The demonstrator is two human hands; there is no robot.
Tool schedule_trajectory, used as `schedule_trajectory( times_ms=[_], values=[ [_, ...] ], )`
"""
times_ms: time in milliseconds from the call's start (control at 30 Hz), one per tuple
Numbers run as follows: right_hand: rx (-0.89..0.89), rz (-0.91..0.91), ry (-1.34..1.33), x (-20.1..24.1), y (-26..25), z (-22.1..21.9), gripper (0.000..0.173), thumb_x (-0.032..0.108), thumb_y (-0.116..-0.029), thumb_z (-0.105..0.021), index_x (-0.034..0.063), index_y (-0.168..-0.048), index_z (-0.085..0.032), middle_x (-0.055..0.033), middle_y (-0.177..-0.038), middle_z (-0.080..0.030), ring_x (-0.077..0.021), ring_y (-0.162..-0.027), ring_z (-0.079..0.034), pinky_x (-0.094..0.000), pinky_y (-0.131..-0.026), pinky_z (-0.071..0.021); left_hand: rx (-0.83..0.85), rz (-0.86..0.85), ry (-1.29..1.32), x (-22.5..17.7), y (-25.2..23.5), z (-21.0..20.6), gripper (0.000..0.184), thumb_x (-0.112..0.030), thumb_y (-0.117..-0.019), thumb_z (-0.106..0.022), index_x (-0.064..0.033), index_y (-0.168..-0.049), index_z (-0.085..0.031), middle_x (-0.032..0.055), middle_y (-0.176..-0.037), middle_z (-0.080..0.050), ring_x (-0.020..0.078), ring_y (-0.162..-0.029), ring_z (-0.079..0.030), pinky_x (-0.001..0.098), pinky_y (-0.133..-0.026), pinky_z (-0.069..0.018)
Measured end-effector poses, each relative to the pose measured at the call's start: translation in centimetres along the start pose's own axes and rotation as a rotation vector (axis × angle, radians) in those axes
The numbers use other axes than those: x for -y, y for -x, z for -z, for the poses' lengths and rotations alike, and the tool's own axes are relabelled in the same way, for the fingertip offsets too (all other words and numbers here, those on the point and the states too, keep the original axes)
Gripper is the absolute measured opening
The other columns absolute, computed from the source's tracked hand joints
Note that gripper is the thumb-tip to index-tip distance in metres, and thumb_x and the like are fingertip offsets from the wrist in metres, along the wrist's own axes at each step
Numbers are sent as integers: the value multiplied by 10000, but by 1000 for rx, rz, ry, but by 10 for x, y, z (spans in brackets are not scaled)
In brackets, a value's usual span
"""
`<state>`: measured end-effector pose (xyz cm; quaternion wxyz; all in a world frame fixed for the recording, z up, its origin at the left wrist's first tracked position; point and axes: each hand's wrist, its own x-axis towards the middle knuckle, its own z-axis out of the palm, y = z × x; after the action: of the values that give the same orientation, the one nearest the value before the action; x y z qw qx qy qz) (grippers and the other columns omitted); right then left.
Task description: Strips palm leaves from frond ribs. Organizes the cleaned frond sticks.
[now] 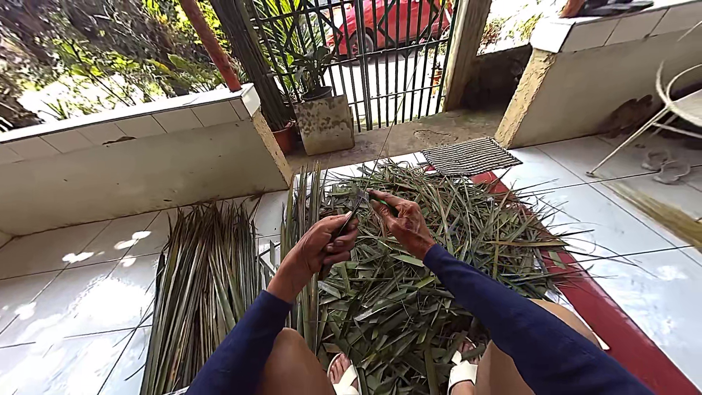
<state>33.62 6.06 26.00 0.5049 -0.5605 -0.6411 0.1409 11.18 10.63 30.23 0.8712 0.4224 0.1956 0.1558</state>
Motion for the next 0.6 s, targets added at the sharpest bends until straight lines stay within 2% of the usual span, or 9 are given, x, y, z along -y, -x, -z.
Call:
schedule_trajectory(
  times_ms=[100,200,300,367,433,533,600],
  values=[
    [-34,-41,-38,0,-10,9,348,397,-1065,-554,281,-1365,-686,46,-1248,-726,-116,-1012,-704,-441,-878,-568,-3,16,-24,1,4,-1,408,-285,-1128,-266,-97,-894,-542,-49,-603,-405,20,-390,-347,141,-345,-307],
    [-68,-79,-106,-7,-21,15,349,395,-1061,-558,261,-1353,-694,43,-1242,-728,-88,-1016,-698,-400,-913,-560,7,45,-56,2,8,0,386,-287,-1126,-291,-101,-899,-542,-50,-601,-400,20,-386,-342,146,-340,-306],
    [-115,-104,-161,-12,-32,18,350,380,-1057,-573,232,-1347,-699,29,-1220,-732,-91,-910,-683,-375,-842,-549,17,68,-76,3,14,2,369,-288,-1120,-310,-108,-904,-549,-52,-604,-406,15,-384,-342,146,-334,-303],
    [-172,-150,-162,-18,-39,23,352,382,-1059,-566,239,-1354,-693,0,-1181,-740,-124,-892,-685,-403,-831,-550,15,88,-110,4,18,5,371,-294,-1119,-320,-115,-889,-549,-51,-600,-404,19,-379,-336,151,-328,-299],
    [-278,-195,-182,-27,-47,32,353,367,-1063,-564,209,-1352,-690,-33,-1074,-742,-136,-814,-662,-381,-786,-546,-3,106,-149,6,22,8,380,-308,-1121,-318,-115,-885,-544,-52,-591,-389,25,-375,-326,160,-326,-290],
    [-353,-218,-201,-38,-52,47,367,366,-1072,-547,177,-1358,-677,-46,-919,-693,-138,-710,-589,-358,-701,-508,-119,43,-210,7,23,11,383,-316,-1128,-330,-88,-929,-563,-39,-609,-414,31,-383,-344,166,-329,-307],
    [-260,-213,-145,-31,-45,48,364,381,-1077,-530,191,-1348,-681,-41,-952,-716,-143,-742,-627,-375,-728,-531,-291,-41,-318,9,18,10,381,-316,-1130,-354,-60,-973,-589,-15,-619,-452,50,-393,-374,181,-341,-335]
  ],
)
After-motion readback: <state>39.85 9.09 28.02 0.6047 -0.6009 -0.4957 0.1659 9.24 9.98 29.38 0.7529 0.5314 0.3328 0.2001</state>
